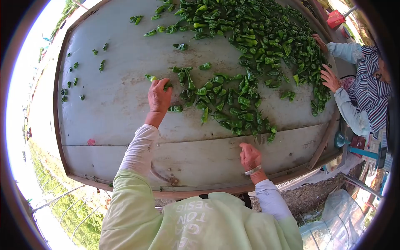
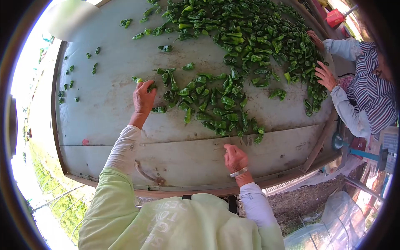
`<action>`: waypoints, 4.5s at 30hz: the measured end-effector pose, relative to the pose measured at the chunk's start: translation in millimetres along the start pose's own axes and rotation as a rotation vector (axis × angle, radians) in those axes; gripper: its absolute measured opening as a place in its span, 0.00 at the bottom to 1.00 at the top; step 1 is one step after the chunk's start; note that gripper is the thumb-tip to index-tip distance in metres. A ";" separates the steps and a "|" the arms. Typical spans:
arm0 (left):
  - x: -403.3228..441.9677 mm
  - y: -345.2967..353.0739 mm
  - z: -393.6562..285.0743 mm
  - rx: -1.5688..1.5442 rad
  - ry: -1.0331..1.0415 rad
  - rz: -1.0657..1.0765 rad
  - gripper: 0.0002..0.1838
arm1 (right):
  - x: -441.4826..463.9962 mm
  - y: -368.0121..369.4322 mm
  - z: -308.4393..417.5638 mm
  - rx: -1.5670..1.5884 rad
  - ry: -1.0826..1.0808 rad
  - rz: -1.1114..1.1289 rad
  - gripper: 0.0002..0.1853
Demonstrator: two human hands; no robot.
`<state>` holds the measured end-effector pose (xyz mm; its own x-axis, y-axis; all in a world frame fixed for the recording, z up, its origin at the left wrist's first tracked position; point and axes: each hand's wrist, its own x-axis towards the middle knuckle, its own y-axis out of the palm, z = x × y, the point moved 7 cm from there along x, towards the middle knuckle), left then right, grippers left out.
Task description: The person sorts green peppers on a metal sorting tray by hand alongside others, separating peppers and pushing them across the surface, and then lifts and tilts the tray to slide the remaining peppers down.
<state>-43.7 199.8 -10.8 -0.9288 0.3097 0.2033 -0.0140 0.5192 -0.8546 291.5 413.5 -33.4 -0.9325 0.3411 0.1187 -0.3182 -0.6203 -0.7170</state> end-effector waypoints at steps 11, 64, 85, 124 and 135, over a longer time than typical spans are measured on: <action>-7.1 3.6 18.5 -0.553 -0.286 0.093 0.13 | -2.1 2.2 -1.7 -0.020 -0.040 -0.026 0.16; -212.1 39.6 -114.1 -1.086 -0.505 0.380 0.11 | -399.8 -108.3 -171.3 -0.138 0.964 0.016 0.20; -361.1 55.1 -328.4 -0.762 -0.018 1.580 0.35 | -191.6 -83.1 -32.2 0.843 0.369 0.480 0.28; -220.0 10.8 -92.7 0.154 -0.201 0.295 0.44 | 24.4 -56.4 -123.3 0.690 0.672 0.064 0.42; -220.4 0.9 -89.5 0.007 -0.173 0.288 0.41 | 40.4 -14.5 -30.9 0.631 0.629 0.872 0.22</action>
<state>194.1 203.3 -13.7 -0.9441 0.3029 -0.1301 0.2559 0.4248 -0.8684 263.8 458.1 -39.5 -0.6856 -0.1837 -0.7044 0.1764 -0.9807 0.0841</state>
